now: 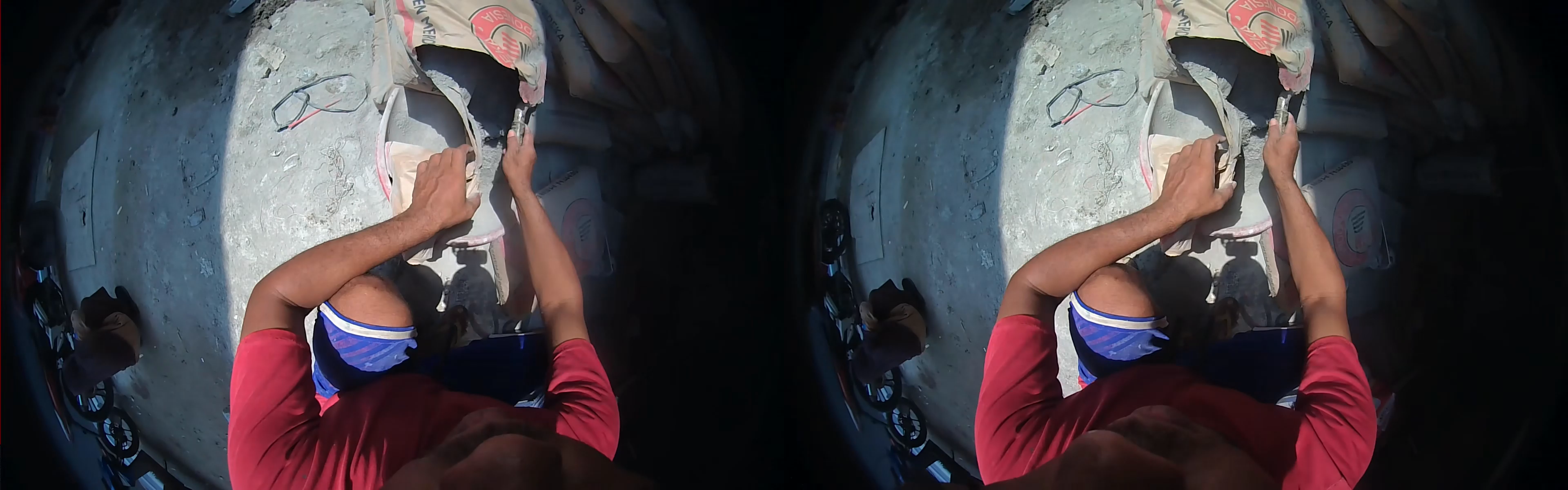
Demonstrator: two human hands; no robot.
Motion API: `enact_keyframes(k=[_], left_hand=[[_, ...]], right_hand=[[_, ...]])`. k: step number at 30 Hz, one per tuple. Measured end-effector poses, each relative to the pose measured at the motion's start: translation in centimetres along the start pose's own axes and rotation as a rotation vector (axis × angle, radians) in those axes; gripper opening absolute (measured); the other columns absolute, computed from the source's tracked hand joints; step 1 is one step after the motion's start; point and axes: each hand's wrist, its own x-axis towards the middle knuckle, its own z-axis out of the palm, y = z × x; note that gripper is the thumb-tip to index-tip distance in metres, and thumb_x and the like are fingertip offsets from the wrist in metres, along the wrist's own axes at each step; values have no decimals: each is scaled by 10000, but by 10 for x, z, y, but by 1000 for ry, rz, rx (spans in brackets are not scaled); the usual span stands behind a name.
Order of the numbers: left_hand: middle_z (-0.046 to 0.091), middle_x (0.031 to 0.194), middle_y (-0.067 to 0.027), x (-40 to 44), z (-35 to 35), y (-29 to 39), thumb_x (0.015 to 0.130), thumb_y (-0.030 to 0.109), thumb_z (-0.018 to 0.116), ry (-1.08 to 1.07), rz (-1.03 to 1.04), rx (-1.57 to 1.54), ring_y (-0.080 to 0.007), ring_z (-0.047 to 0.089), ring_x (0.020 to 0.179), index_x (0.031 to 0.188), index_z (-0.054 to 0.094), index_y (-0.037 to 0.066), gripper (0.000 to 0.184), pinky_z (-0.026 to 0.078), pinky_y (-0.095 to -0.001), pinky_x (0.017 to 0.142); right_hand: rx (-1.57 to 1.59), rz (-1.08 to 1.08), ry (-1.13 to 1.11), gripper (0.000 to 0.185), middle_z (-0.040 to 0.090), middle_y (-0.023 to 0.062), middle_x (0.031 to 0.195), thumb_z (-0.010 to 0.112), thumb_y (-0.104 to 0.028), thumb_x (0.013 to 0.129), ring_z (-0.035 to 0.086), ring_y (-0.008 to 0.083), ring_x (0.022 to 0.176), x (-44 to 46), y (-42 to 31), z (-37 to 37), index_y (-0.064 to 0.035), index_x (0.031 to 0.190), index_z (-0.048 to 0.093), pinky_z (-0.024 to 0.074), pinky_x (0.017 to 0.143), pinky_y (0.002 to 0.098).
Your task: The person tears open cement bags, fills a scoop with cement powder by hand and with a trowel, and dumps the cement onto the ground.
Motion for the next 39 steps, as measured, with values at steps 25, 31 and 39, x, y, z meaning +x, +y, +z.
enact_keyframes(k=[25, 31, 39], left_hand=[[544, 1083, -199, -2, -7, -2, 661, 232, 711, -60, -61, -34, -341, 504, 1067, 1262, 367, 1, 730, 342, -439, 902], [543, 1094, -200, -2, -14, -6, 665, 231, 708, -19, -40, -50, -336, 510, 1066, 1262, 364, -4, 728, 341, -440, 903], [529, 1136, -193, -3, -9, -6, 674, 235, 698, -63, -38, 9, -330, 498, 1104, 1270, 361, -11, 727, 340, -437, 927]], right_hand=[[-393, -656, -69, 507, 550, 162, 1053, 606, -78, 820, 597, 340, 887, 3, -78, 1, -31, 1294, 433, 507, 710, 396], [-355, -385, -30, 497, 549, 193, 1036, 607, -116, 831, 586, 372, 910, -21, -61, -24, -4, 1282, 430, 493, 760, 419], [-389, -74, -191, 398, 601, 299, 948, 600, -282, 835, 589, 427, 907, 56, -113, 33, 64, 1024, 551, 460, 782, 472]])
